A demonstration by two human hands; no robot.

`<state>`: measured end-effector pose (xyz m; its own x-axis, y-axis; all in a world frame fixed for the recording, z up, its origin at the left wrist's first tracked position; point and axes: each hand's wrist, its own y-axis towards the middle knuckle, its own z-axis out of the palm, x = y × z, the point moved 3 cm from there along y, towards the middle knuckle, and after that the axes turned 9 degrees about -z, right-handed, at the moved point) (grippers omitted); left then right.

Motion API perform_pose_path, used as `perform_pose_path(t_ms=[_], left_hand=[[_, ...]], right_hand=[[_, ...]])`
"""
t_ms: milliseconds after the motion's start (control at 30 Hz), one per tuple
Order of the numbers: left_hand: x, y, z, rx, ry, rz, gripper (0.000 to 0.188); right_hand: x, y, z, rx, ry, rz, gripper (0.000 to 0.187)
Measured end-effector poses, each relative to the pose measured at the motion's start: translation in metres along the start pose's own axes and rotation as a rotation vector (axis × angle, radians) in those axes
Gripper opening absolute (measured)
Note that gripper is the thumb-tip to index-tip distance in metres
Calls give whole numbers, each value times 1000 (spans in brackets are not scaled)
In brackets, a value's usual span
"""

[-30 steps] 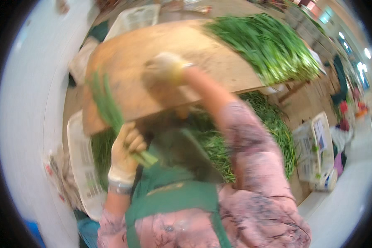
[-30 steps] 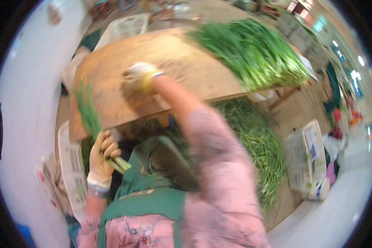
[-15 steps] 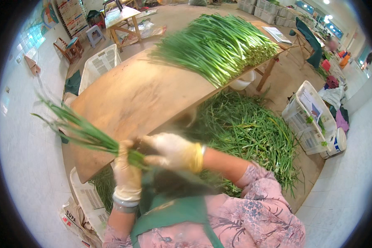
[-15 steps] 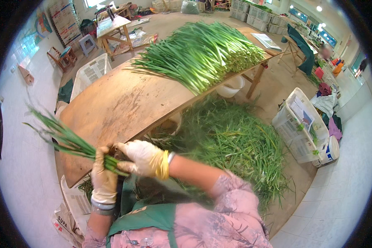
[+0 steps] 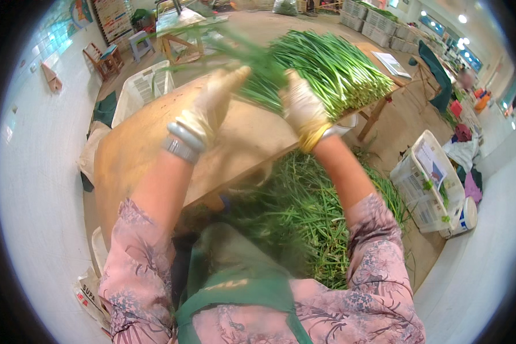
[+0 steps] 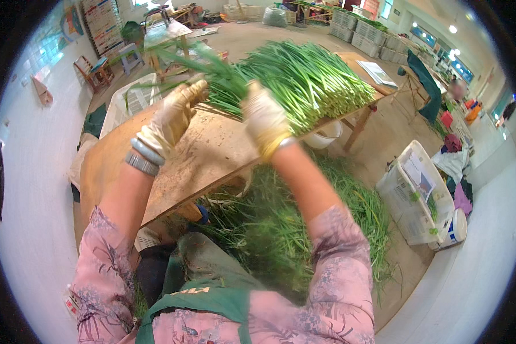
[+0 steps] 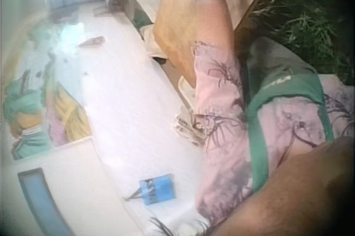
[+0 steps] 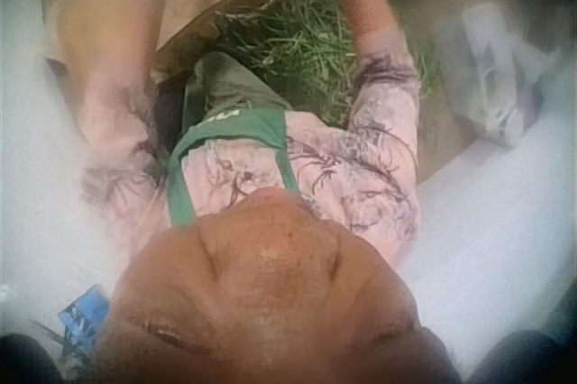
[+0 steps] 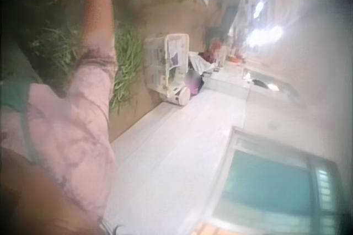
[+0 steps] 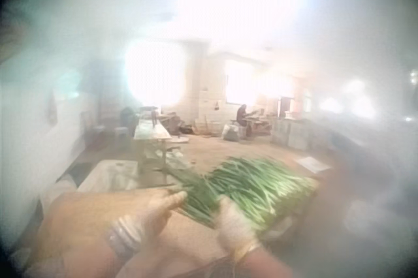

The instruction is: The person trims the root ends of green onions by hand, snapping off the tips and discarding them into a basket below. They gather the trimmed green onions into a neat pile on the wooden table.

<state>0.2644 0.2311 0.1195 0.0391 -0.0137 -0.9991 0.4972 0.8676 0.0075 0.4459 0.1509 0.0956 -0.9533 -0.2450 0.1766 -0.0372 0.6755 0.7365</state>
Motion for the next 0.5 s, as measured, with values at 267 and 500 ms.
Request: perform_pose_path(t_ms=[267, 500], left_hand=[[78, -122, -63, 3, -86, -258, 46], [116, -326, -137, -410, -85, -283, 36]], right_hand=[[-140, -25, 47, 621, -622, 411, 69], [-144, -8, 68, 423, -661, 121, 53]])
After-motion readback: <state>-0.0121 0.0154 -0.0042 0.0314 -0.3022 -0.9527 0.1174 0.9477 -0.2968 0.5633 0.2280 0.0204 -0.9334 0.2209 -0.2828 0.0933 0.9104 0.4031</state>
